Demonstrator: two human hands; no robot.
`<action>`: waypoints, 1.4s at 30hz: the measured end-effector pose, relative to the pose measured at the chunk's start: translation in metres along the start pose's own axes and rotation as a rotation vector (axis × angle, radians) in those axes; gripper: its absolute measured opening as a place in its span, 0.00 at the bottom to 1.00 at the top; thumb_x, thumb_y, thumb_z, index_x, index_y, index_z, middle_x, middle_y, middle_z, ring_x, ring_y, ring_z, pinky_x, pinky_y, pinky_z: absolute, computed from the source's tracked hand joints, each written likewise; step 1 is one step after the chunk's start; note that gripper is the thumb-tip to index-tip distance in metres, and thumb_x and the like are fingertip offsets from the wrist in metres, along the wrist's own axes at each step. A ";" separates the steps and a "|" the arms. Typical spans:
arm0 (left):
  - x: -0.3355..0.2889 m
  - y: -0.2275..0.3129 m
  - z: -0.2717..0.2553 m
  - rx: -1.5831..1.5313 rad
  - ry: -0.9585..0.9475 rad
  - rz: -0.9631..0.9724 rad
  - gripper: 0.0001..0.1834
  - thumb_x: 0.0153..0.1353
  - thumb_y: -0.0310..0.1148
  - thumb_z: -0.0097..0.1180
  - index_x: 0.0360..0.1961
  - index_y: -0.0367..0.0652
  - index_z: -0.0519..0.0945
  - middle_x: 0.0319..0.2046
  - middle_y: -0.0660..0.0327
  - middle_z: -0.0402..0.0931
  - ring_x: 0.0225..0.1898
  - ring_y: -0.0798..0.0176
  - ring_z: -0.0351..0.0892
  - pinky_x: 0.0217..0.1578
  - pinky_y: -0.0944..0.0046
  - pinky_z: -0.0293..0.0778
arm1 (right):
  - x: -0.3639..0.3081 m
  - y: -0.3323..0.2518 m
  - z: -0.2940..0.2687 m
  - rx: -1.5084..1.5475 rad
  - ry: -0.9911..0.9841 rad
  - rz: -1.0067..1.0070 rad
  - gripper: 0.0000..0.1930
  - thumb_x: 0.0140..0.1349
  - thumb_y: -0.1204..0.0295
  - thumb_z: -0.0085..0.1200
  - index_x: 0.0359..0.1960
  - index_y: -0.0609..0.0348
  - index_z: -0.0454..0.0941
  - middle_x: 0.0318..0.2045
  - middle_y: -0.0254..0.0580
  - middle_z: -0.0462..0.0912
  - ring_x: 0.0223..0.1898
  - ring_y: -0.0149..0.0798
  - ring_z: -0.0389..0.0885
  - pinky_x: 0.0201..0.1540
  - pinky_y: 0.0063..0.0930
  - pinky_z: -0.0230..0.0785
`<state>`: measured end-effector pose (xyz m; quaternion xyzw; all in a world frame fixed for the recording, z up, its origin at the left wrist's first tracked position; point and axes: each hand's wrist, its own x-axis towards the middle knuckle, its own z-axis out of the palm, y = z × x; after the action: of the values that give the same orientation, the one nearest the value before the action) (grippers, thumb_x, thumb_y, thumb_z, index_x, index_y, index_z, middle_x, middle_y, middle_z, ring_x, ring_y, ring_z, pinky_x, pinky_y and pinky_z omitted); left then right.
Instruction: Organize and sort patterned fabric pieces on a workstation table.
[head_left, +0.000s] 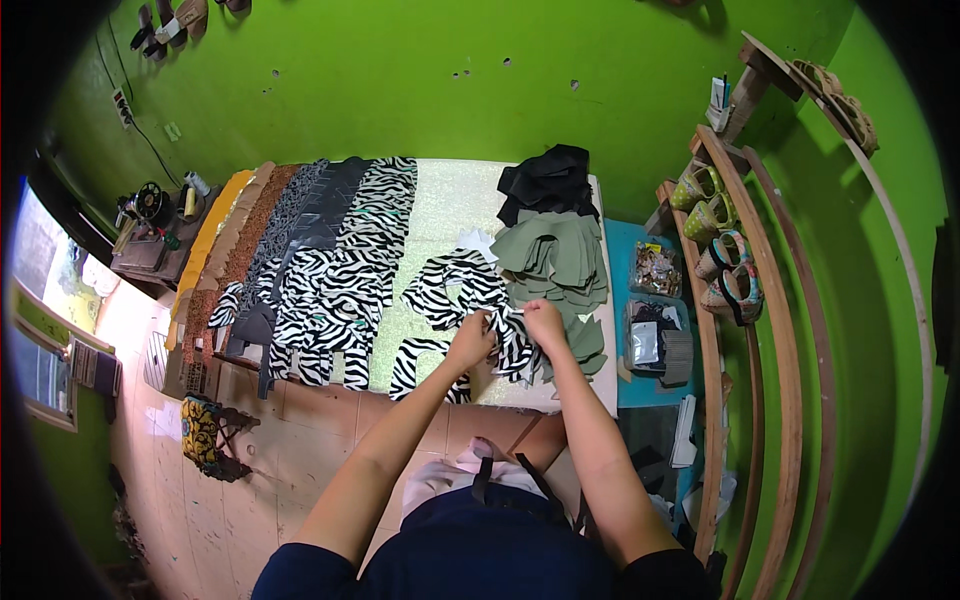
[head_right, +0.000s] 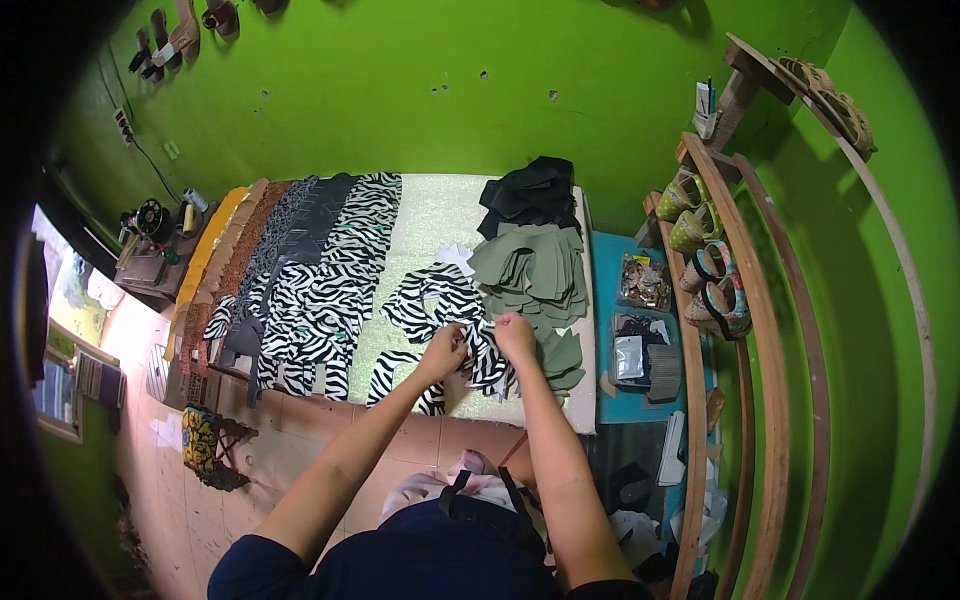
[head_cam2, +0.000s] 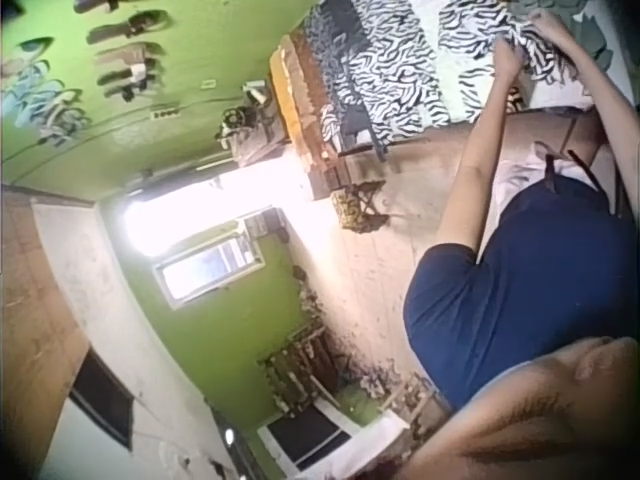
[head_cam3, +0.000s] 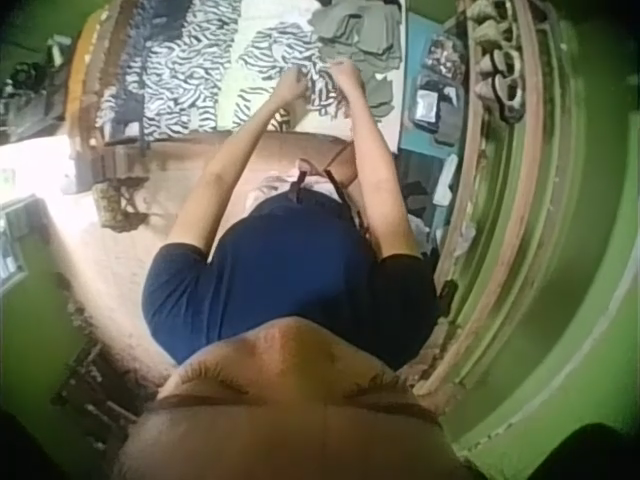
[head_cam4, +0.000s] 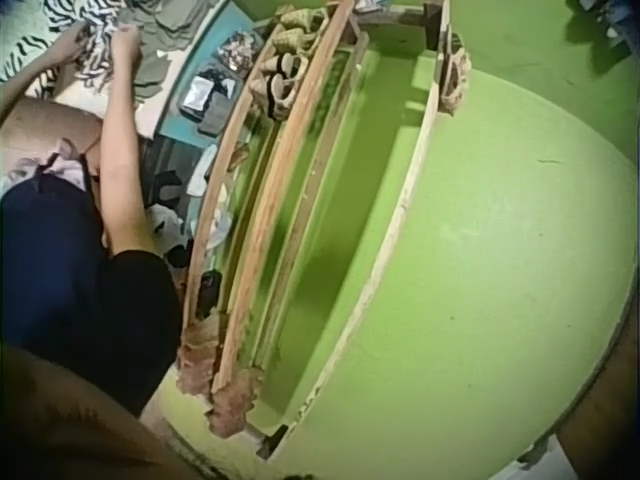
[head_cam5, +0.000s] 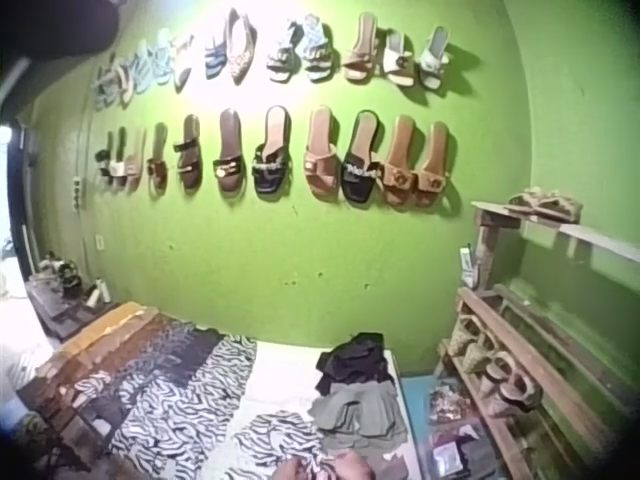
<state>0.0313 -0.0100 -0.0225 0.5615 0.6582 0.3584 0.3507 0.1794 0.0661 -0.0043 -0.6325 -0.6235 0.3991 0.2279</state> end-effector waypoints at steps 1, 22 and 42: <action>0.000 0.002 -0.003 -0.022 0.016 0.005 0.23 0.51 0.31 0.52 0.49 0.35 0.67 0.39 0.47 0.69 0.41 0.50 0.70 0.44 0.60 0.67 | 0.002 0.000 -0.005 0.004 -0.003 -0.082 0.10 0.49 0.71 0.47 0.31 0.57 0.78 0.29 0.46 0.80 0.33 0.44 0.79 0.37 0.31 0.69; -0.054 -0.067 -0.122 0.167 -0.005 -0.144 0.12 0.50 0.34 0.57 0.30 0.35 0.76 0.19 0.59 0.75 0.22 0.66 0.74 0.26 0.67 0.69 | -0.049 -0.028 0.099 -0.011 -0.361 -0.202 0.05 0.51 0.79 0.54 0.30 0.67 0.74 0.17 0.40 0.77 0.17 0.30 0.77 0.20 0.22 0.67; -0.050 -0.057 -0.114 0.640 -0.067 -0.146 0.17 0.46 0.33 0.60 0.38 0.42 0.71 0.40 0.53 0.67 0.43 0.50 0.70 0.39 0.58 0.71 | -0.068 -0.041 0.117 -0.589 -0.185 -0.208 0.15 0.52 0.73 0.50 0.43 0.58 0.68 0.40 0.48 0.74 0.41 0.50 0.75 0.40 0.40 0.69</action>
<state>-0.0886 -0.0752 -0.0120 0.6059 0.7641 0.0887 0.2027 0.0687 -0.0199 -0.0248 -0.5651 -0.7916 0.2318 0.0169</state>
